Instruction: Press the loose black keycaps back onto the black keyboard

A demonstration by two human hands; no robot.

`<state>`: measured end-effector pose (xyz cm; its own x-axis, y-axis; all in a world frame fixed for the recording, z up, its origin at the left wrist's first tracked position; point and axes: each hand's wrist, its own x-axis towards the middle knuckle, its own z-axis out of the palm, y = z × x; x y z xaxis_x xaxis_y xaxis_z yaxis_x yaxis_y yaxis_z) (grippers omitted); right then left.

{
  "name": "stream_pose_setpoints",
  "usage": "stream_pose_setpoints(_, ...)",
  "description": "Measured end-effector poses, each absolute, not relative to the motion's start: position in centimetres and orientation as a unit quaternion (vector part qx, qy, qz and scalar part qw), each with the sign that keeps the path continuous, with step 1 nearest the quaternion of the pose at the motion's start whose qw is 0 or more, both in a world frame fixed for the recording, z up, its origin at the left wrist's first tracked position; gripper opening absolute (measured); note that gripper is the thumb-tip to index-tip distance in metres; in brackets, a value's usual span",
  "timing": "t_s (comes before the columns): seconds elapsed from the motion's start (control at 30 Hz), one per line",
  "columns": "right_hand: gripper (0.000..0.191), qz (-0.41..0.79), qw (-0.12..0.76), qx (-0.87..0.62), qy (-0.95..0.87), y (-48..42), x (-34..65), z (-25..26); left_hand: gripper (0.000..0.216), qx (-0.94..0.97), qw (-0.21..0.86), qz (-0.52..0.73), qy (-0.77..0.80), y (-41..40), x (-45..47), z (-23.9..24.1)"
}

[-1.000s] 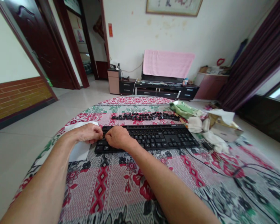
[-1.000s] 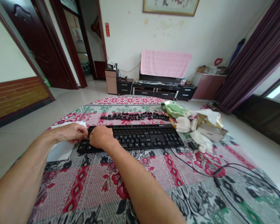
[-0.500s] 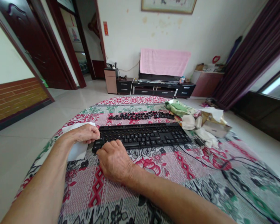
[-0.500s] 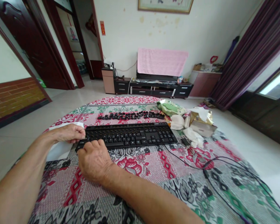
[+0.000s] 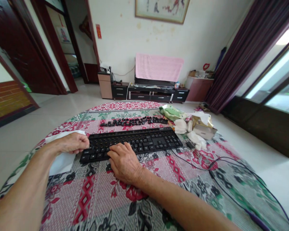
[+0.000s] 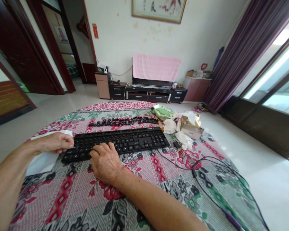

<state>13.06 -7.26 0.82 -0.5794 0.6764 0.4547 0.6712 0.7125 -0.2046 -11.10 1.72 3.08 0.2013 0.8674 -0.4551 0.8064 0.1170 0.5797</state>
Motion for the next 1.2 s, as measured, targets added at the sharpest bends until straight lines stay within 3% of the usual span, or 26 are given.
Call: stream_pose_setpoints(1.2, 0.024, 0.023, 0.297, -0.365, -0.882, -6.4, 13.5, -0.8, 0.022, 0.685, 0.352, 0.05, 0.636, 2.3, -10.6, 2.0)
